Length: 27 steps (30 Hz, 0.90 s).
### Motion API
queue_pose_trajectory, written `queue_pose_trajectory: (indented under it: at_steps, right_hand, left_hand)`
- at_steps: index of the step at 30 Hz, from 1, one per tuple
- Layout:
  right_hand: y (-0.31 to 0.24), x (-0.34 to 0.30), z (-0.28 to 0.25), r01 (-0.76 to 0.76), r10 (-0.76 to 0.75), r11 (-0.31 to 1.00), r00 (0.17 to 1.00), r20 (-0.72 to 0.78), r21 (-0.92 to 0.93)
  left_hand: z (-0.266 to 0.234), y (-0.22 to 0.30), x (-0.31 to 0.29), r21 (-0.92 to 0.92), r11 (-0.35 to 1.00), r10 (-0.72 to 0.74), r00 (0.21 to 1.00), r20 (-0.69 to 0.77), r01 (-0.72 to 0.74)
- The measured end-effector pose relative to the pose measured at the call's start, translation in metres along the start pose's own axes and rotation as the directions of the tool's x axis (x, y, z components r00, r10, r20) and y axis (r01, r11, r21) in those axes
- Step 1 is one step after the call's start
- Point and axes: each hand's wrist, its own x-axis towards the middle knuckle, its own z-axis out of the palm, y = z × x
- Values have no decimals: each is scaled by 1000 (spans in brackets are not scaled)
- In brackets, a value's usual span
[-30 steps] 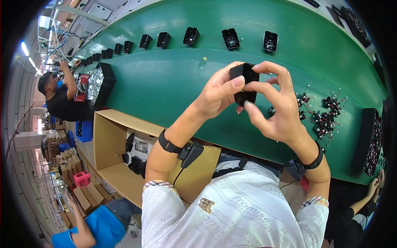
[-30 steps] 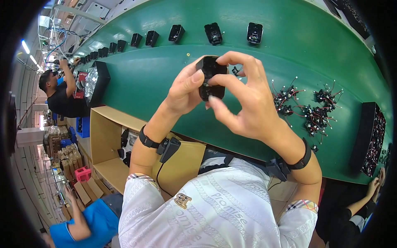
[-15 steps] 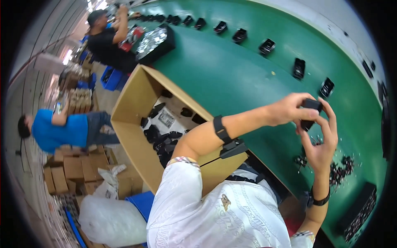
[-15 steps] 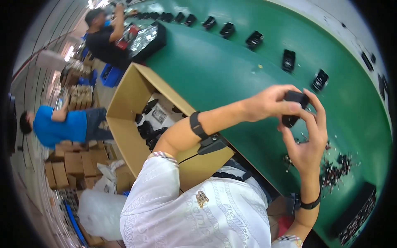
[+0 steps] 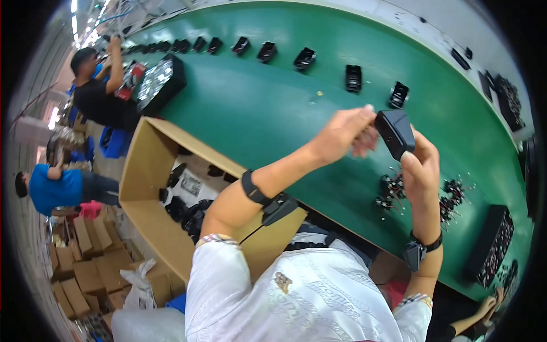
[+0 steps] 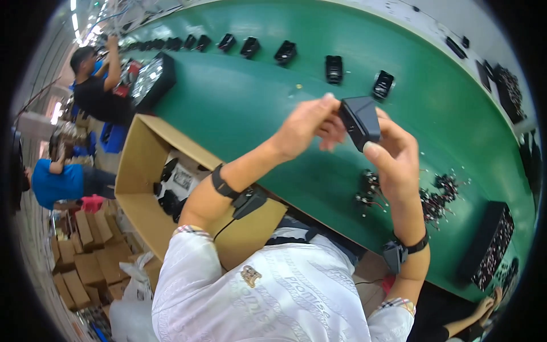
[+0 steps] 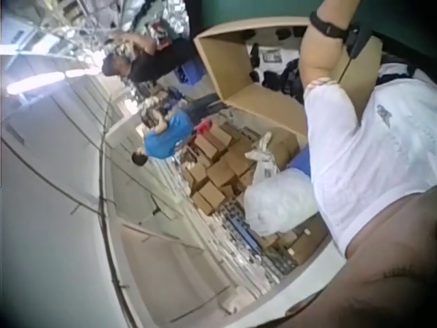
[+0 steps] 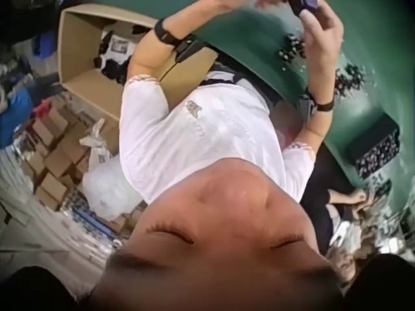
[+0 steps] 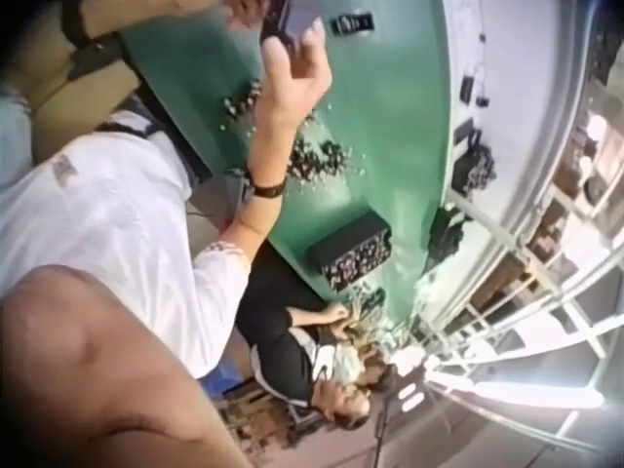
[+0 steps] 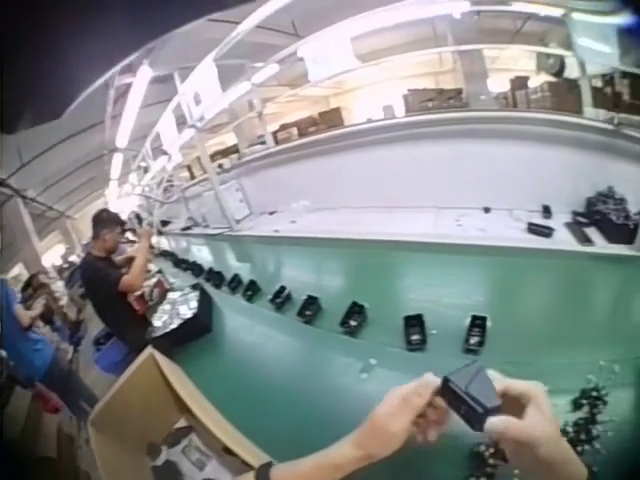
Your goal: The person picks up a plastic housing from a box, inserts a circuit board with wires into it, and presses the components together. They then place the assembled unit onto a green conveyor belt and repeat the process.
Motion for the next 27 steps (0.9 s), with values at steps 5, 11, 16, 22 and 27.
queue_pose_trajectory:
  at_steps: [5, 11, 16, 22, 27]
  right_hand:
    - [6, -5, -8, -194, 193, 914, 980, 38, 355]
    - [8, -5, -6, -262, 199, 861, 962, 185, 435]
    - [5, -6, -14, -302, 221, 853, 948, 231, 425]
    - [-28, 16, -45, 204, -336, -30, 920, 202, -979]
    - [-2, 60, -145, -21, -109, -64, 994, -14, -998]
  left_hand:
    - [15, 3, 3, 601, 665, 582, 812, -45, -444]
    - [10, -3, 9, 748, 287, 699, 665, 264, -599]
    - [6, 3, 10, 745, 306, 652, 701, 289, -592]
    - [-23, 32, -22, 777, 588, 404, 914, -42, -224]
    - [-101, 50, -111, 734, 675, 575, 672, -467, -67]
